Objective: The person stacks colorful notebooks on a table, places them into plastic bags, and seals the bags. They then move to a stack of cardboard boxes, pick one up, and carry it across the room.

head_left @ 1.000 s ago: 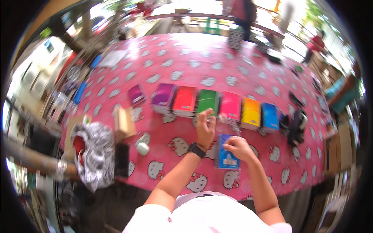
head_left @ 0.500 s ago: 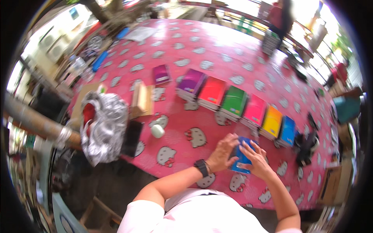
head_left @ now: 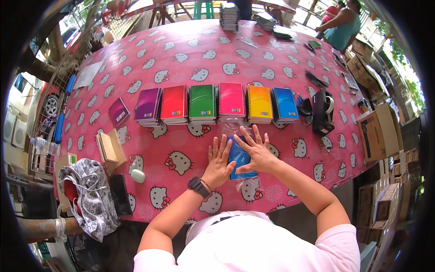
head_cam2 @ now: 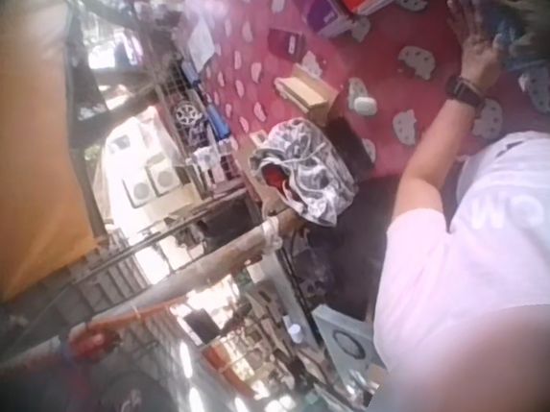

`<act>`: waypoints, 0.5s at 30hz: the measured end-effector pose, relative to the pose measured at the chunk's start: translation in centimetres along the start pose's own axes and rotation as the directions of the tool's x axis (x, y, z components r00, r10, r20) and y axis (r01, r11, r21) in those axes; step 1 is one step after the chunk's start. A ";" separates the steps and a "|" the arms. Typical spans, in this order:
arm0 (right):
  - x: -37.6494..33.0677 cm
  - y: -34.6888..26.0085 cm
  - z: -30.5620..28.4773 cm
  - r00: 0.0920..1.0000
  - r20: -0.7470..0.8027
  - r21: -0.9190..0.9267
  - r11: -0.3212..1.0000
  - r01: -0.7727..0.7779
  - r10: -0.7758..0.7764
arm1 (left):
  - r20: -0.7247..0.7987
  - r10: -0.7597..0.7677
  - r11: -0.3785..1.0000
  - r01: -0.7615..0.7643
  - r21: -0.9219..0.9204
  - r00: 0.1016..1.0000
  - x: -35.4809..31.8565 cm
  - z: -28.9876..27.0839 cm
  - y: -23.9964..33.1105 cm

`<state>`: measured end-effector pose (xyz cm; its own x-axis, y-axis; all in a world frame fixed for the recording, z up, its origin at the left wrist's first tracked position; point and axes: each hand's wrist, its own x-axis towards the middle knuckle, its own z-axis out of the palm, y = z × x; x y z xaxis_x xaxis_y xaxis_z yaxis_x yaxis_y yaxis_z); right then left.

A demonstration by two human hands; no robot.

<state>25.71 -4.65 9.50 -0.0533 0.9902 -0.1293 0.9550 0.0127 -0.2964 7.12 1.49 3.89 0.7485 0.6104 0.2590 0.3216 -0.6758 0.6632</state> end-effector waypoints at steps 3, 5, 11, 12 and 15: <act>-1.4 -0.8 0.0 0.986 -0.162 0.008 0.999 -0.042 0.042 | -0.098 -0.010 1.000 0.008 -0.027 0.995 -0.2 0.0 0.3; -2.8 -1.3 0.7 0.978 -0.207 0.024 0.999 -0.023 0.027 | -0.094 -0.007 1.000 0.005 -0.021 0.996 -0.6 -0.1 0.2; -4.0 -1.1 0.8 0.980 -0.193 0.113 0.992 0.064 -0.042 | -0.016 0.006 0.999 -0.006 -0.037 1.000 -0.5 0.1 0.1; -4.5 -1.6 0.3 0.979 -0.201 0.116 0.991 0.064 -0.040 | -0.037 0.012 0.998 -0.014 -0.064 0.999 -0.4 0.0 0.0; -5.6 -3.6 -0.5 0.995 -0.095 -0.015 0.999 0.039 -0.041 | -0.070 0.004 0.988 -0.015 -0.152 0.998 -0.9 0.4 -0.2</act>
<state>22.69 -10.20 11.74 -0.0640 0.9976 -0.0262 0.9565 0.0538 -0.2868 6.62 0.91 3.24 0.7072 0.6352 0.3105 0.2188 -0.6142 0.7582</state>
